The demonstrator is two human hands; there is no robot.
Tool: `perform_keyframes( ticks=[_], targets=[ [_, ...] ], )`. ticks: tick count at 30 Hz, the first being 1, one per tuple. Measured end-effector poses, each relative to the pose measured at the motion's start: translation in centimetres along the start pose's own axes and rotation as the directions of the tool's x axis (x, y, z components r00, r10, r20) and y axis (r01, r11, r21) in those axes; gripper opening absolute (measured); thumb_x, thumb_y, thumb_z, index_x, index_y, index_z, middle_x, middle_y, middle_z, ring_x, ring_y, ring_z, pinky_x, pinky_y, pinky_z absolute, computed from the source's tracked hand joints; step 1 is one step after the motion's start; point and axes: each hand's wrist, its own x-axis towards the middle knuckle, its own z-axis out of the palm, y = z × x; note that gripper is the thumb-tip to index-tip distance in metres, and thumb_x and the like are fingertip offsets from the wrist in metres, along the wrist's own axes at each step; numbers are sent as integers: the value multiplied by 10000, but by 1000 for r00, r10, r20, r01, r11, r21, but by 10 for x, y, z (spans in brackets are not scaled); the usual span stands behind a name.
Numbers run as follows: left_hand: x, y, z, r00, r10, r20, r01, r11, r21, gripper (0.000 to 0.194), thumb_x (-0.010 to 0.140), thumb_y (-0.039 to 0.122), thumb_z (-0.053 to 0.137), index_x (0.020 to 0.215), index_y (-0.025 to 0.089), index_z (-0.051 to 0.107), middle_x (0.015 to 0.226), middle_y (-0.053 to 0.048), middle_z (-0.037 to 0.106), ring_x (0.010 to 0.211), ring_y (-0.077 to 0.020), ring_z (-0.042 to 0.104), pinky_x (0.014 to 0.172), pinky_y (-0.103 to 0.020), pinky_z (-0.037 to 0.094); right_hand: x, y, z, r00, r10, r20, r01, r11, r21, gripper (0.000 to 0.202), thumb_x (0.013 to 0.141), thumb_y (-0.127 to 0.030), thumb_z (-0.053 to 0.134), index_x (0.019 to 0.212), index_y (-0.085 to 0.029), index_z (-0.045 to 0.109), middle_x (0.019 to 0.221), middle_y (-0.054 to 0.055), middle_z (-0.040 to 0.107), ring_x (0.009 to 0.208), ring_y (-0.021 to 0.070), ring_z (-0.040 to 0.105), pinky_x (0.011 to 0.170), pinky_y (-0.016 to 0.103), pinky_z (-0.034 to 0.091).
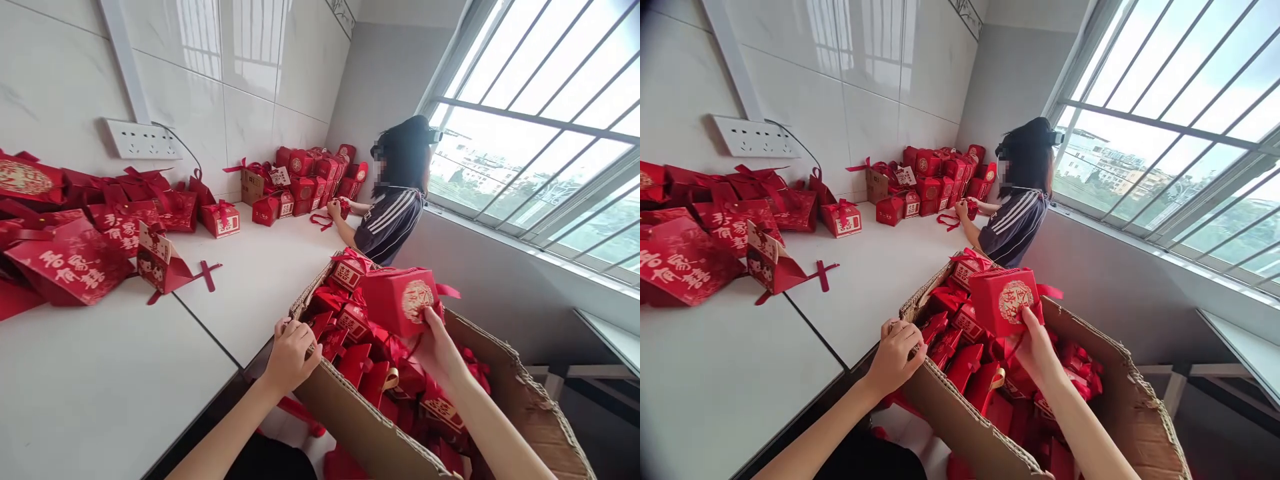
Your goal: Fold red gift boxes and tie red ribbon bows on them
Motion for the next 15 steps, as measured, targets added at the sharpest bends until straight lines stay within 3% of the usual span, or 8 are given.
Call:
perform_keyframes(
  ticks=[1,2,4,5,8,12,15],
  targets=[
    [-1,0,1,1000,11,-19,-11,1000,-4,197,854,207,432,693,187,545,724,-4,611,777,-180,529,915,-425,306,9,1,-10,982,-166,-89,146,969,-201,684,547,-566,736,1096,-230,507,1040,69,612,1020,280,576,876,449,488],
    [-2,-1,1,999,21,-32,-21,1000,-8,198,853,205,430,691,185,542,722,-2,607,776,-177,526,912,-417,302,19,3,-21,933,-334,-133,252,872,-419,767,500,-556,762,1130,-214,490,1096,87,566,1066,296,538,928,471,445],
    [-2,-1,2,998,35,-48,-36,999,-12,194,851,204,430,692,184,539,721,1,601,770,-172,520,909,-405,296,42,10,-41,841,-535,-78,319,608,-727,869,463,-584,760,1177,-179,475,1197,132,453,1158,332,447,1005,504,354],
    [-2,-2,2,998,39,-56,-40,999,-12,191,849,203,430,691,184,537,718,2,597,764,-171,516,908,-401,293,54,14,-49,828,-559,-34,316,517,-796,878,477,-613,735,1186,-165,472,1202,144,424,1173,340,423,1016,508,334],
    [-2,-3,3,996,47,-78,-48,999,-18,188,845,201,422,691,183,529,718,1,590,754,-169,506,904,-401,289,91,35,-58,856,-511,77,328,422,-845,851,522,-674,662,1167,-151,472,1162,146,422,1178,338,408,1021,486,328],
    [-3,-4,6,995,48,-85,-50,998,-30,183,842,207,418,696,183,526,732,-5,589,759,-170,500,894,-401,294,133,66,-41,922,-378,82,257,443,-859,786,515,-664,628,1089,-148,477,1104,149,480,1132,336,461,987,460,373],
    [-6,-3,10,995,38,-89,-41,998,-37,173,835,219,424,701,185,528,742,-8,592,771,-174,502,903,-408,300,149,78,-26,937,-343,68,228,452,-862,691,546,-637,587,1029,-154,481,1033,146,534,1062,345,516,932,479,410]
  ],
)
